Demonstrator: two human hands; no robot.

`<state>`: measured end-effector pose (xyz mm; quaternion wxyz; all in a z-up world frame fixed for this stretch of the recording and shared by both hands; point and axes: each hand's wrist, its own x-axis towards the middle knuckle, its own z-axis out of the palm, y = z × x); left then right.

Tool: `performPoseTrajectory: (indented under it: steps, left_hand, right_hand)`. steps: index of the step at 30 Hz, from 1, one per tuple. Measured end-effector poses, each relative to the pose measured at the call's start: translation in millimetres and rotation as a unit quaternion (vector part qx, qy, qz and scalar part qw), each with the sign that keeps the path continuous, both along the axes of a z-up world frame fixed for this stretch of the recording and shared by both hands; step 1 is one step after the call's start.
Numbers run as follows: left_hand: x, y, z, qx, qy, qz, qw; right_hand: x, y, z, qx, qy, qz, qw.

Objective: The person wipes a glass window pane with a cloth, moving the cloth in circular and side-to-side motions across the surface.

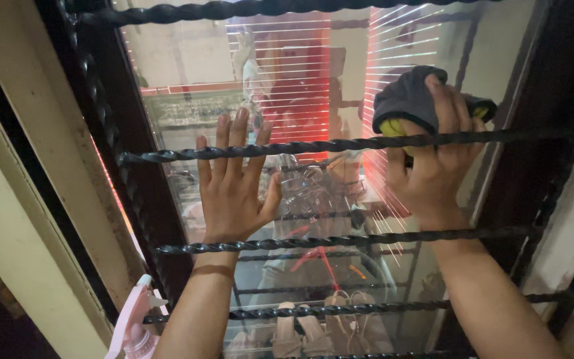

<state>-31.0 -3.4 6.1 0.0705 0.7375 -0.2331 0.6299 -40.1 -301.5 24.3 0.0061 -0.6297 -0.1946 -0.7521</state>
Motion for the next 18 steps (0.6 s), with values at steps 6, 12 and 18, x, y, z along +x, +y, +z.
performPoseTrajectory:
  steps: [6,12,18]
  left_hand:
    - [-1,-3,0,0.002,-0.005,0.005,1.0]
    - [-1,-4,-3,-0.004,-0.014,-0.009,1.0]
    - [-1,-6,-4,-0.005,-0.033,-0.008,0.999]
  right_hand:
    - [-4,23,-5,-0.108,0.009,-0.013,0.994]
    - [3,5,-3,-0.023,0.003,-0.026,0.999]
    - [-3,11,-8,-0.042,-0.005,0.009,0.999]
